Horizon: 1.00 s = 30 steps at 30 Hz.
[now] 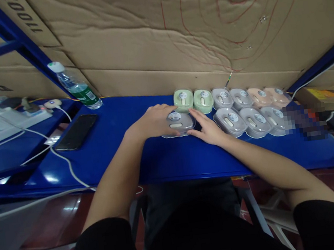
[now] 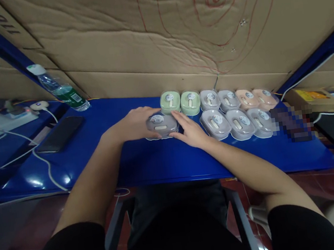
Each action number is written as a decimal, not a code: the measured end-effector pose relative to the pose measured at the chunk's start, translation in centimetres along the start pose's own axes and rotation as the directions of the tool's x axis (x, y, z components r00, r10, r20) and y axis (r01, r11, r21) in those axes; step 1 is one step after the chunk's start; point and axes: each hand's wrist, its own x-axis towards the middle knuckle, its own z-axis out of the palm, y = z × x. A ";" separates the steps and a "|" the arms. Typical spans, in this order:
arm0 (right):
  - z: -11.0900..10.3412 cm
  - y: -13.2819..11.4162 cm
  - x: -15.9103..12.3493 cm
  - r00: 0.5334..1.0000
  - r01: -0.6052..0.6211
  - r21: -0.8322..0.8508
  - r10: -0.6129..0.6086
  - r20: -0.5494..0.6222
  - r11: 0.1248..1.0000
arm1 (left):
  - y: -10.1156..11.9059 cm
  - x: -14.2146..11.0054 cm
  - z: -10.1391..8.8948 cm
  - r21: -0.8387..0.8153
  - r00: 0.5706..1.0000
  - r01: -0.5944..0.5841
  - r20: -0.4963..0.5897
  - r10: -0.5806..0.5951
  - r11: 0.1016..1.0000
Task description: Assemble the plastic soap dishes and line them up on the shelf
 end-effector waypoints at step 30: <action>-5.5 0.2 -1.0 0.997 -0.033 -0.384 0.002 -0.081 0.923 | 2.2 1.0 3.0 -0.179 0.977 -0.153 0.119 0.175 0.972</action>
